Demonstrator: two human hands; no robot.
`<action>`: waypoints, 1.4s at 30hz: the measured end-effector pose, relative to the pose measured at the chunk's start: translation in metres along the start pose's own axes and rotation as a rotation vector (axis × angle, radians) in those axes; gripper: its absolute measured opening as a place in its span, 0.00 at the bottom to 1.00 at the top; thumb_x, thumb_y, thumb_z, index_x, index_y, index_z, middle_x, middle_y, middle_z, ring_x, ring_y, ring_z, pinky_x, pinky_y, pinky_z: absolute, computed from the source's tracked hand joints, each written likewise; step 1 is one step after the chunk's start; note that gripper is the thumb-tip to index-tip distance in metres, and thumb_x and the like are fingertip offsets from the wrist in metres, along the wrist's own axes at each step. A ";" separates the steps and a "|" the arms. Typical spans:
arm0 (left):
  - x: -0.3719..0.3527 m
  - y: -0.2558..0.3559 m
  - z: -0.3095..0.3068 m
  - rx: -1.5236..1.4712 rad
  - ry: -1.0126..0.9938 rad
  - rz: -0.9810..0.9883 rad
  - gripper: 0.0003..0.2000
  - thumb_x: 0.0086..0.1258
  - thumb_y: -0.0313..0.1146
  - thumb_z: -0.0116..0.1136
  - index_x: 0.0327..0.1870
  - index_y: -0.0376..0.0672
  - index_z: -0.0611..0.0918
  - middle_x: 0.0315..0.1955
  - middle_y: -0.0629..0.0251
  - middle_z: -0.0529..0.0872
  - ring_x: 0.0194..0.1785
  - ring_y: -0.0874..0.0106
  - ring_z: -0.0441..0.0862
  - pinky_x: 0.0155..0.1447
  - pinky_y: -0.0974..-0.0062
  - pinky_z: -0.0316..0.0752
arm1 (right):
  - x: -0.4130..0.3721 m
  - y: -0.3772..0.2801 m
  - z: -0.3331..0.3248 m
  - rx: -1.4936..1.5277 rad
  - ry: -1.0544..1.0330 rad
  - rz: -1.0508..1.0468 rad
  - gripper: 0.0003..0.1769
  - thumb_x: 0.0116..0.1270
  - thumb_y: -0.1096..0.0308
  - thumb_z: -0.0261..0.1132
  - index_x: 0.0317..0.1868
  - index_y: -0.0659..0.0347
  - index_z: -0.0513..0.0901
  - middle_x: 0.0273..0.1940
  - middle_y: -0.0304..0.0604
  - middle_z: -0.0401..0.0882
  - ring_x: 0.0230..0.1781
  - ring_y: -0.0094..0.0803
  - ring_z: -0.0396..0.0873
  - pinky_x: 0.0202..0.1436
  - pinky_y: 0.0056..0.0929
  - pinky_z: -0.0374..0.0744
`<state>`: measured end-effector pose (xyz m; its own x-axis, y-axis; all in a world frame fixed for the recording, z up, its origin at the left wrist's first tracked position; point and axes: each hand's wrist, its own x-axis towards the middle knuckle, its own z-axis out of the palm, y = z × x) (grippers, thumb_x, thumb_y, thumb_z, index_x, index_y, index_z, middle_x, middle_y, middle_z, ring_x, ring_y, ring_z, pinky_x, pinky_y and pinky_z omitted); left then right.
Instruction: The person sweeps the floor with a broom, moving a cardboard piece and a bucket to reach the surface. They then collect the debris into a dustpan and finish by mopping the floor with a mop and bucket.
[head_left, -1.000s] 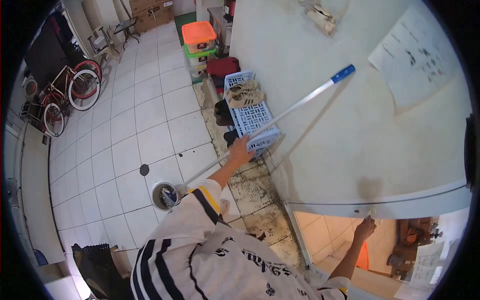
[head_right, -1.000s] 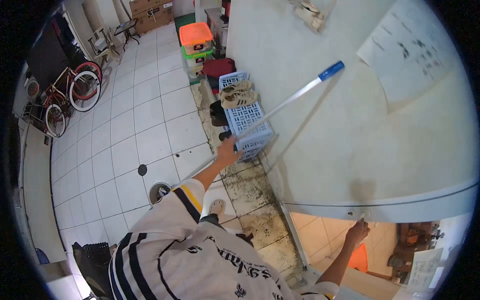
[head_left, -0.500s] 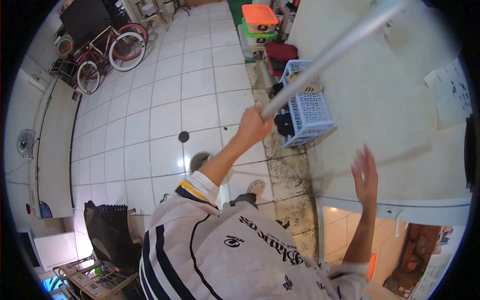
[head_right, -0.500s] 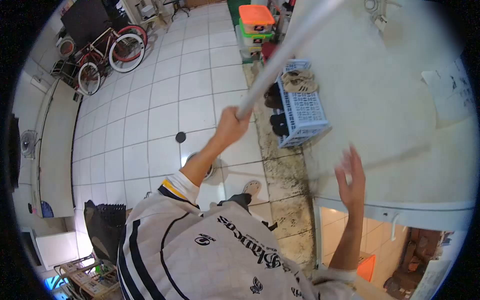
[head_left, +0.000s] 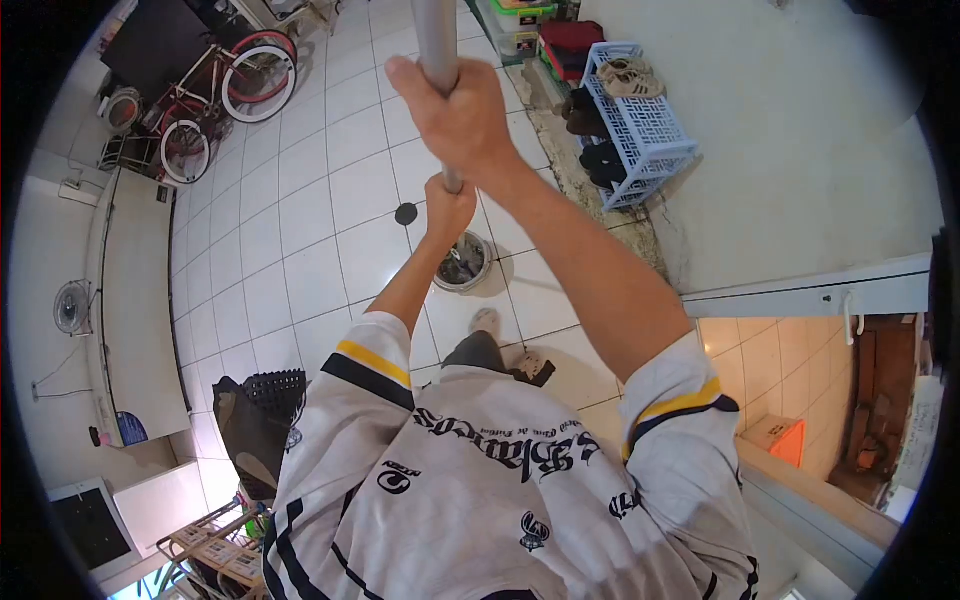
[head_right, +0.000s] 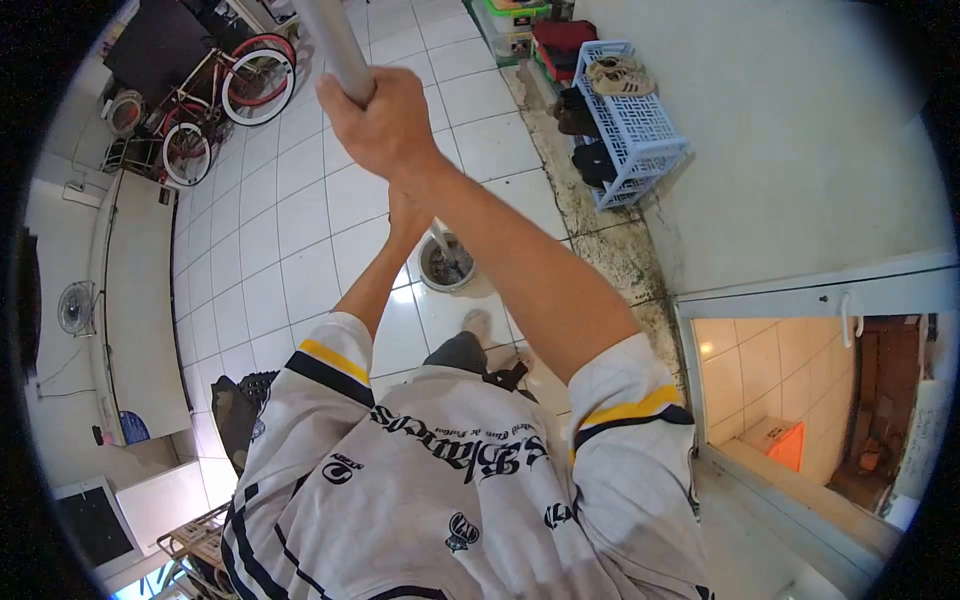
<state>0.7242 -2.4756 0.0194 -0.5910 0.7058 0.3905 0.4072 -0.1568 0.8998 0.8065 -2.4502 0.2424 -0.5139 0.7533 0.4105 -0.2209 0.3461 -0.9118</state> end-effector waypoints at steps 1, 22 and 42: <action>0.002 0.004 -0.009 -0.001 0.002 -0.002 0.20 0.63 0.35 0.57 0.13 0.34 0.70 0.08 0.68 0.67 0.17 0.80 0.62 0.20 0.71 0.58 | 0.002 -0.019 0.007 0.033 -0.001 -0.022 0.24 0.59 0.57 0.61 0.12 0.65 0.71 0.09 0.37 0.66 0.13 0.23 0.63 0.18 0.30 0.65; 0.066 -0.002 -0.148 -0.074 -1.214 -0.058 0.19 0.59 0.43 0.63 0.17 0.36 0.75 0.11 0.70 0.70 0.19 0.79 0.64 0.24 0.74 0.62 | 0.016 -0.132 0.126 -0.160 0.082 -0.244 0.18 0.65 0.56 0.53 0.41 0.66 0.73 0.32 0.46 0.74 0.28 0.32 0.73 0.37 0.35 0.74; -0.093 -0.066 -0.064 0.114 -0.953 -0.069 0.12 0.57 0.38 0.56 0.22 0.37 0.82 0.20 0.50 0.81 0.30 0.52 0.80 0.39 0.58 0.75 | -0.092 -0.111 -0.042 -0.472 1.194 -0.220 0.21 0.69 0.54 0.53 0.47 0.66 0.69 0.29 0.41 0.70 0.26 0.27 0.69 0.26 0.23 0.71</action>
<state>0.7080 -2.5753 -0.0639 0.1772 0.9837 -0.0297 0.4875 -0.0615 0.8710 0.9132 -2.5339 0.3061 0.5993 0.6005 0.5294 0.2310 0.5034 -0.8326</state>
